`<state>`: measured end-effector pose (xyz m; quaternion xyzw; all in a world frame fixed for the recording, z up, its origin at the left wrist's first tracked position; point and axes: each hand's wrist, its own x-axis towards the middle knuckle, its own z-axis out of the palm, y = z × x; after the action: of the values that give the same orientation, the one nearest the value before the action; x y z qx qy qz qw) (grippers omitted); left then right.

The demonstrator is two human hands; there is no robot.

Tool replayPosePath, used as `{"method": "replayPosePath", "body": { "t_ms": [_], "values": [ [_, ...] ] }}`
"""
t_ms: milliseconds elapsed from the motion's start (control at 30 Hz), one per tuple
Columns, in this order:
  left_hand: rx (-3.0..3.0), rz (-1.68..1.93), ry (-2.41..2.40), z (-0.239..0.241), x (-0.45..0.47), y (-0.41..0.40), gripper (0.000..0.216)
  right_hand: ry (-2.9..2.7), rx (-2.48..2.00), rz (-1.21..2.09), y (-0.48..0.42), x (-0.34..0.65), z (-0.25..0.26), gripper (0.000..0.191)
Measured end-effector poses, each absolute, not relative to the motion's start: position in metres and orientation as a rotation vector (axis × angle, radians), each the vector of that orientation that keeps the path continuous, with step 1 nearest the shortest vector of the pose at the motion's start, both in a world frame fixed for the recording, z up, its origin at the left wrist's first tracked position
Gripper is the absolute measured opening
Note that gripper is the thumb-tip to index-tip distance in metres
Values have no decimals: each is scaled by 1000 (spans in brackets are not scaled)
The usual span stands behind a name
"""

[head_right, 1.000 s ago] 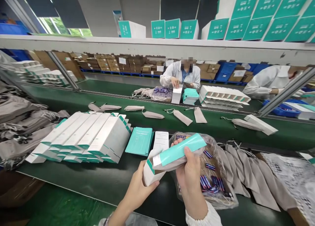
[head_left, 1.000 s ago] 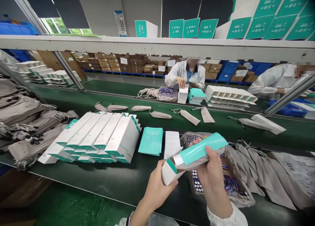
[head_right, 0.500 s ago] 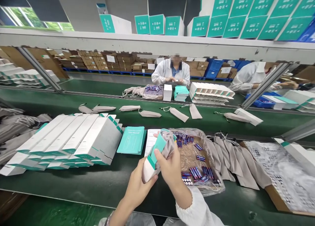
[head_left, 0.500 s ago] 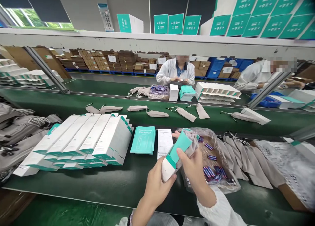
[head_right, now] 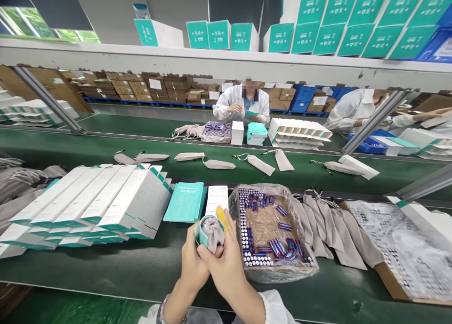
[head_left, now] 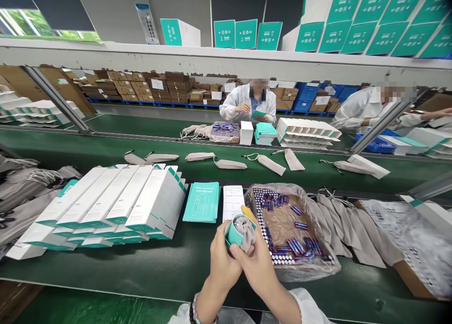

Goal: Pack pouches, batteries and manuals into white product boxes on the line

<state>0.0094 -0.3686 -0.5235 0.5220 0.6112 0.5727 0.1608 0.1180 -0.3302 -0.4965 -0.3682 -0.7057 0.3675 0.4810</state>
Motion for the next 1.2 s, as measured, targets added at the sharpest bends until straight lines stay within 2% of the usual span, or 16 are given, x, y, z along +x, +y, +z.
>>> {"method": "replayPosePath", "body": {
  "t_ms": [67,233,433,567,700,800,900,1067,1200],
  "values": [
    [1536,1644,1711,-523,9,-371,53,-1787,-849,785,-331,124,-489,72],
    [1608,1660,1656,-520,7,-377,50,-2020,-611,296,-331,140,-464,35],
    [1578,1718,1604,-528,4,-387,47,-2261,-603,117,-344,135,-479,14],
    [1412,1739,1588,-535,4,-393,46,-2501,-605,87,-349,134,-467,14],
    [1202,1671,1618,-535,3,-400,61,-2585,-498,200,-334,156,-458,26],
    [1204,1600,1605,-534,-1,-405,66,-2433,-930,283,-294,183,-477,28],
    [1243,1539,1622,-535,-4,-407,62,-2422,-1354,351,-241,199,-511,25],
    [1321,1433,1665,-539,-1,-401,54,-2352,-1564,407,-195,198,-556,20],
    [1374,1455,1564,-534,2,-389,52,-2225,-1552,470,-191,202,-562,23]
  ]
}}
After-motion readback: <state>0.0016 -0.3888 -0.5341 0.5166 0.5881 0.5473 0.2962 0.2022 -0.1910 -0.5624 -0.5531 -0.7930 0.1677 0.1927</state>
